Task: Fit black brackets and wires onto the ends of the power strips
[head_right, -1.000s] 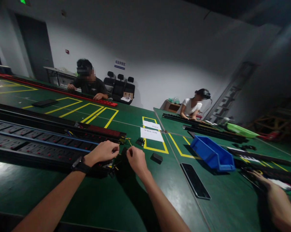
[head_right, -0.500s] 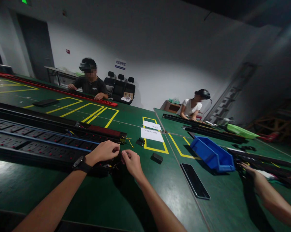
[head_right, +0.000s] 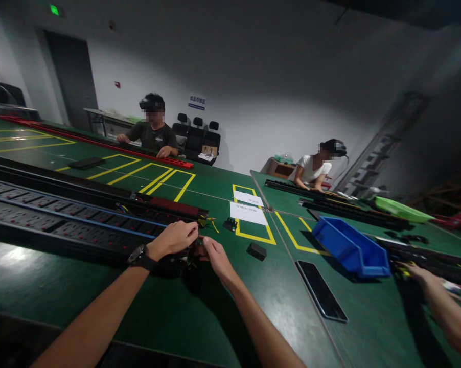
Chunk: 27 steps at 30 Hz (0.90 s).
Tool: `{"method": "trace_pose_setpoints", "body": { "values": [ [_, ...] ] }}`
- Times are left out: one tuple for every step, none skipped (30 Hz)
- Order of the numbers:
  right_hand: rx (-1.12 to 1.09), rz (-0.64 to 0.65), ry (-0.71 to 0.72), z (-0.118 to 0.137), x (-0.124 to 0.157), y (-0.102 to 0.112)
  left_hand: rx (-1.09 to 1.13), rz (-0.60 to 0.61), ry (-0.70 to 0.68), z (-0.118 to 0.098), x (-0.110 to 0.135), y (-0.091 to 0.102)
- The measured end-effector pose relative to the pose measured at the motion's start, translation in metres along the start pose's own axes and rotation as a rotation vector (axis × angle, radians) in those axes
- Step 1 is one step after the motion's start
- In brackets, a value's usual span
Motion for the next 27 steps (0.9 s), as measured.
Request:
{"method": "trace_pose_setpoints", "body": {
  "values": [
    [-0.006,-0.002,0.000,-0.001,0.000,0.001,-0.012,-0.004,-0.013,-0.001,0.000,-0.001],
    [-0.010,-0.006,0.001,-0.001,0.001,0.001,-0.022,-0.005,-0.024,-0.001,0.001,-0.001],
    [-0.010,-0.009,-0.002,-0.002,0.001,0.002,-0.029,-0.005,-0.035,-0.002,0.002,-0.002],
    [-0.009,-0.007,-0.006,-0.003,0.001,0.002,-0.038,-0.003,-0.028,-0.002,0.002,-0.002],
    [-0.012,-0.003,-0.013,-0.004,0.002,0.002,-0.047,0.001,-0.028,-0.002,0.003,-0.002],
    [-0.019,0.004,-0.019,-0.005,0.002,0.002,-0.052,0.002,-0.030,-0.003,0.003,-0.002],
    [-0.026,0.011,-0.025,-0.005,0.002,0.002,-0.058,0.002,-0.032,-0.004,0.004,-0.002],
    [-0.031,0.013,-0.030,-0.006,0.003,0.002,-0.063,0.001,-0.030,-0.004,0.004,-0.002],
    [-0.035,0.011,-0.034,-0.006,0.003,0.003,-0.066,0.001,-0.024,-0.004,0.005,-0.001],
    [-0.035,0.006,-0.037,-0.007,0.004,0.003,-0.065,0.001,-0.022,-0.005,0.005,-0.001],
    [-0.034,-0.002,-0.039,-0.007,0.004,0.004,-0.064,0.001,-0.022,-0.005,0.005,-0.001],
    [-0.035,-0.009,-0.041,-0.007,0.004,0.004,-0.063,0.003,-0.024,-0.005,0.006,0.000],
    [-0.037,-0.017,-0.043,-0.008,0.005,0.005,-0.061,0.001,-0.028,-0.006,0.006,0.000],
    [-0.040,-0.024,-0.045,-0.008,0.005,0.005,-0.059,-0.001,-0.032,-0.006,0.006,0.000],
    [-0.042,-0.029,-0.046,-0.008,0.005,0.005,-0.057,-0.005,-0.035,-0.006,0.007,0.000],
    [-0.044,-0.034,-0.049,-0.008,0.005,0.006,-0.054,-0.010,-0.037,-0.006,0.007,0.000],
    [-0.045,-0.042,-0.053,-0.009,0.005,0.006,-0.049,-0.015,-0.039,-0.006,0.007,0.000],
    [-0.044,-0.053,-0.056,-0.009,0.005,0.006,-0.042,-0.018,-0.039,-0.006,0.007,0.000],
    [-0.042,-0.069,-0.057,-0.009,0.005,0.007,-0.033,-0.020,-0.039,-0.006,0.007,0.000],
    [-0.039,-0.095,-0.057,-0.009,0.005,0.008,-0.023,-0.020,-0.038,-0.006,0.007,0.000],
    [-0.037,-0.124,-0.056,-0.009,0.005,0.009,-0.015,-0.018,-0.036,-0.007,0.007,0.000],
    [-0.035,-0.153,-0.054,-0.009,0.005,0.010,-0.009,-0.016,-0.033,-0.007,0.008,0.000],
    [-0.031,-0.184,-0.049,-0.009,0.005,0.012,-0.007,-0.013,-0.030,-0.007,0.008,-0.001],
    [-0.025,-0.215,-0.043,-0.008,0.006,0.014,-0.008,-0.009,-0.030,-0.007,0.008,0.000],
    [-0.020,-0.246,-0.035,-0.008,0.006,0.017,-0.012,-0.004,-0.030,-0.007,0.009,0.000],
    [-0.015,-0.277,-0.026,-0.007,0.006,0.019,-0.017,0.001,-0.036,-0.008,0.009,0.000],
    [-0.013,-0.308,-0.017,-0.007,0.007,0.022,-0.024,0.003,-0.038,-0.008,0.009,0.000]
  ]
}}
Point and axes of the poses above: each hand's wrist, its own x-axis away from the middle knuckle, its own y-axis out of the back of the hand, z = x × y, the point moved 4 cm from there along -x, towards the middle knuckle, and after that the axes turned 7 degrees about -z, right-handed, at the moved point
